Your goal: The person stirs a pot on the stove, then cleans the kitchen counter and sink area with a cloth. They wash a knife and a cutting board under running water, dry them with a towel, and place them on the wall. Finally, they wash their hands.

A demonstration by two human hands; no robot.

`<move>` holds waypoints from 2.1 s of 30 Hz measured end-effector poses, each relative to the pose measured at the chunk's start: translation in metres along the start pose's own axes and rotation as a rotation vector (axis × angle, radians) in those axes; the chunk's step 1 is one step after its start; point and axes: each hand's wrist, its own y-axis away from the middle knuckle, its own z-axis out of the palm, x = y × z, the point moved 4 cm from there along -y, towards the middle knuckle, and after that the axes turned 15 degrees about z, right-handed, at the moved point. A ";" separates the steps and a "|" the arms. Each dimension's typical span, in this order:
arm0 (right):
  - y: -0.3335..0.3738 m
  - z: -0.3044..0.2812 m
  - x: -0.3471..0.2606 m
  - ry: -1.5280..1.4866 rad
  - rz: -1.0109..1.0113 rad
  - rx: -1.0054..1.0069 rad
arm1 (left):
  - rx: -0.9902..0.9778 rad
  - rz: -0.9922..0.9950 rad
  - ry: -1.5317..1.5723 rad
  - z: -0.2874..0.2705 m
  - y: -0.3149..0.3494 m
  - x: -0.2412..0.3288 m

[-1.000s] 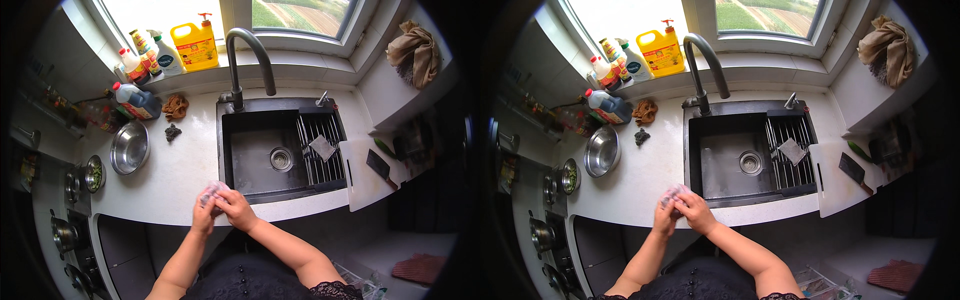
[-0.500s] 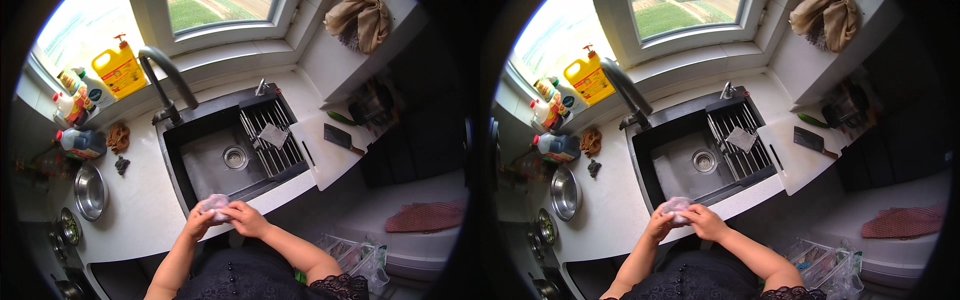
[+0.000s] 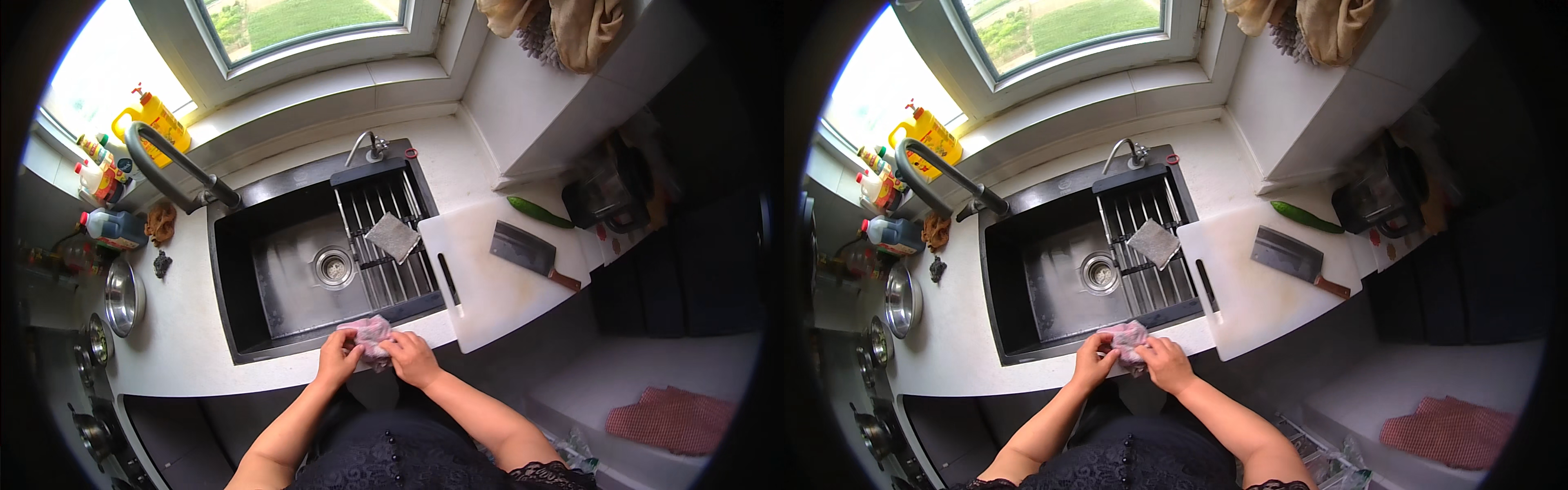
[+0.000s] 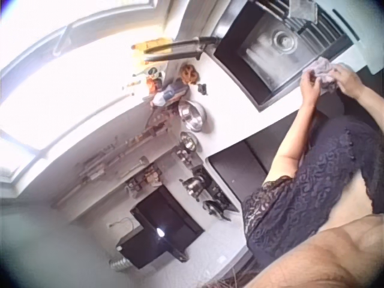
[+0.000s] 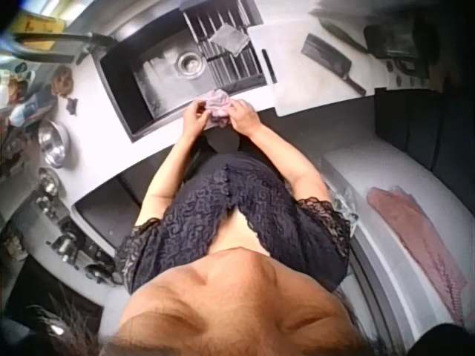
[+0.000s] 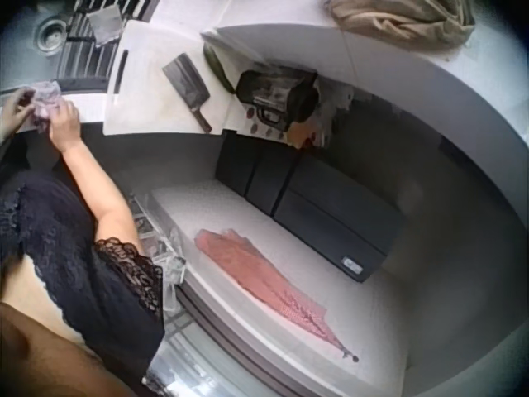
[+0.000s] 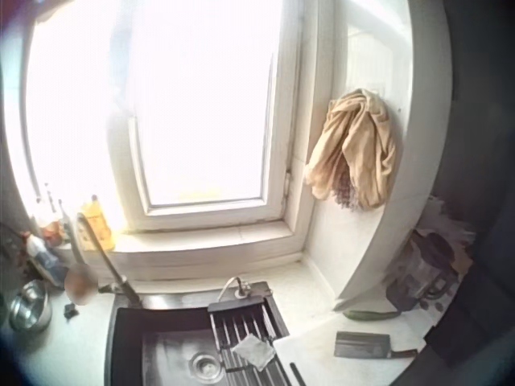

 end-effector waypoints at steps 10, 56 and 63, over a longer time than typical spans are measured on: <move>-0.147 -0.022 0.054 0.057 -0.141 -0.101 | 0.307 -0.053 0.061 0.022 -0.034 0.048; -0.081 -0.247 0.091 -1.337 0.493 -0.552 | 0.658 0.315 -0.020 0.070 -0.107 0.179; -0.090 -0.228 0.044 -1.449 0.588 -0.624 | 0.671 0.551 -0.215 0.028 -0.114 0.223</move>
